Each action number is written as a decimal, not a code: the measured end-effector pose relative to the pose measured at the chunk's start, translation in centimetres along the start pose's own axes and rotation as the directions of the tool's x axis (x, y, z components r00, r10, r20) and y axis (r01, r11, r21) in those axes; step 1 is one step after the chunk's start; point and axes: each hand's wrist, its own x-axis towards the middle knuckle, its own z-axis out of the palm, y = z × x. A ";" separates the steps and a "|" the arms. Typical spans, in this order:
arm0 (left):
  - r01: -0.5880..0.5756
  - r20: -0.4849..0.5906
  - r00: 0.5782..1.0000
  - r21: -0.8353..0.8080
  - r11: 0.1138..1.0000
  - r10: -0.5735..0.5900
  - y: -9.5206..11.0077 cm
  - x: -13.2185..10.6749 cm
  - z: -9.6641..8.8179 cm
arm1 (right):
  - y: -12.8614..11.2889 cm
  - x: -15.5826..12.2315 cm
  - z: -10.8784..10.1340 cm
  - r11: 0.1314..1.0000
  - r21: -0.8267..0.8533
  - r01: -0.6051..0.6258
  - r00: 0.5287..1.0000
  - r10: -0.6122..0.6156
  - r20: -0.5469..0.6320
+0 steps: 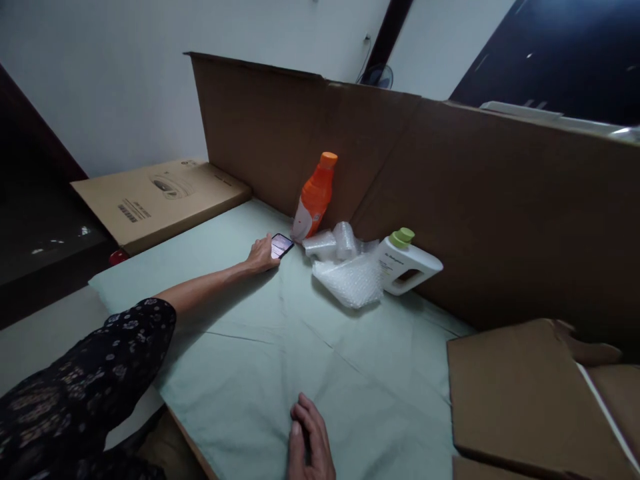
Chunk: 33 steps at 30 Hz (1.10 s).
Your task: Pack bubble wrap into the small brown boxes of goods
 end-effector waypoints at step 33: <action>-0.507 0.207 0.729 -0.477 0.718 0.653 -4.3 -28.8 -2.7 | -16.6 -1.8 -17.9 0.330 -0.536 0.777 0.612 -0.592 0.524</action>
